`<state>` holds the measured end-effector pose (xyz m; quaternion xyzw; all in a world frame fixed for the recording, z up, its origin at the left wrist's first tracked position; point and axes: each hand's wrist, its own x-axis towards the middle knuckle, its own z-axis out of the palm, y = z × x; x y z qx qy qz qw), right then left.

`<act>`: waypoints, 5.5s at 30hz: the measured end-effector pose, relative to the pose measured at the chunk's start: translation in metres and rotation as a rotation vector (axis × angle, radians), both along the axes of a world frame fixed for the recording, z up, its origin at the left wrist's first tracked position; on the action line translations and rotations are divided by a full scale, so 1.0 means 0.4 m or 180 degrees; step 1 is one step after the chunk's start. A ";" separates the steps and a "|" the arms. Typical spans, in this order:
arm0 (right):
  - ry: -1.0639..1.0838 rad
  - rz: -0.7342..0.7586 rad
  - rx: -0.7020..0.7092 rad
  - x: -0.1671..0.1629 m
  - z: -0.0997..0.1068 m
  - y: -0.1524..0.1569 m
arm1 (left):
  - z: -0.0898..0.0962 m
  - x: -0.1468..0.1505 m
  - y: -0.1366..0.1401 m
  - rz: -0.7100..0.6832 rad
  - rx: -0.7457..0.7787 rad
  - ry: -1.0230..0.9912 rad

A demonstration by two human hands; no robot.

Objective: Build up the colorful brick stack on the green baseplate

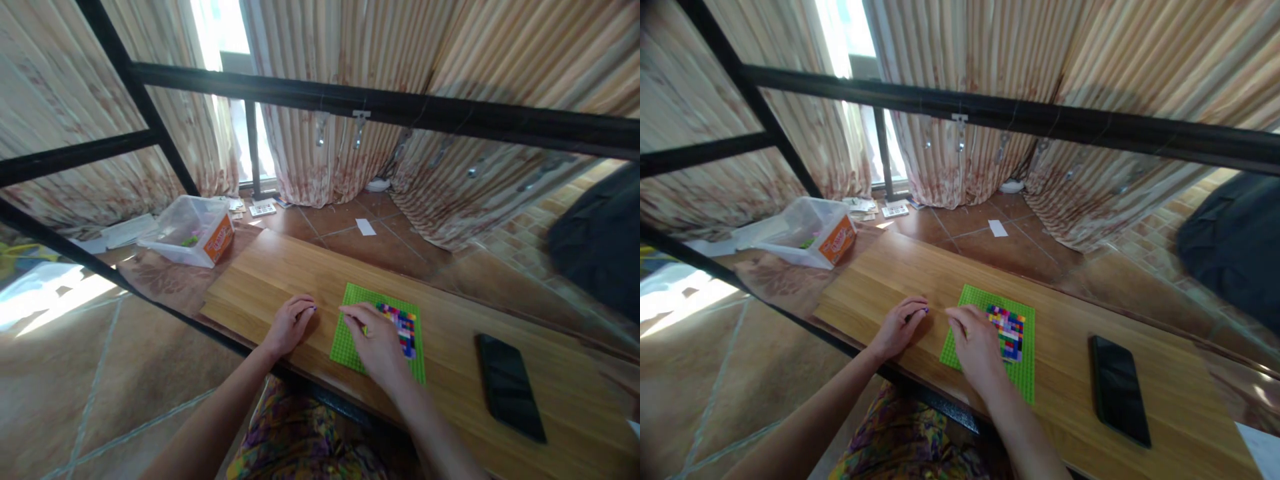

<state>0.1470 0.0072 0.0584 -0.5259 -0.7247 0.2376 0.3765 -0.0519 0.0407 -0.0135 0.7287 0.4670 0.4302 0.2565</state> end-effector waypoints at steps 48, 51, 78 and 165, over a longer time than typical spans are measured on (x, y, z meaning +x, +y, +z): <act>-0.0557 -0.0839 0.0029 0.186 -0.032 0.080 | 0.028 -0.010 -0.003 -0.0312 -0.0219 -0.0071; -0.0443 -0.0846 -0.0039 0.185 -0.030 0.083 | 0.029 -0.010 -0.004 -0.0306 -0.0224 -0.0070; 0.0019 -0.0752 -0.1172 0.215 -0.042 0.102 | 0.032 -0.009 -0.006 -0.0276 -0.0284 -0.0095; -0.2801 -0.0914 -0.0505 0.129 0.043 0.046 | 0.007 -0.018 -0.001 0.0224 -0.0588 -0.0748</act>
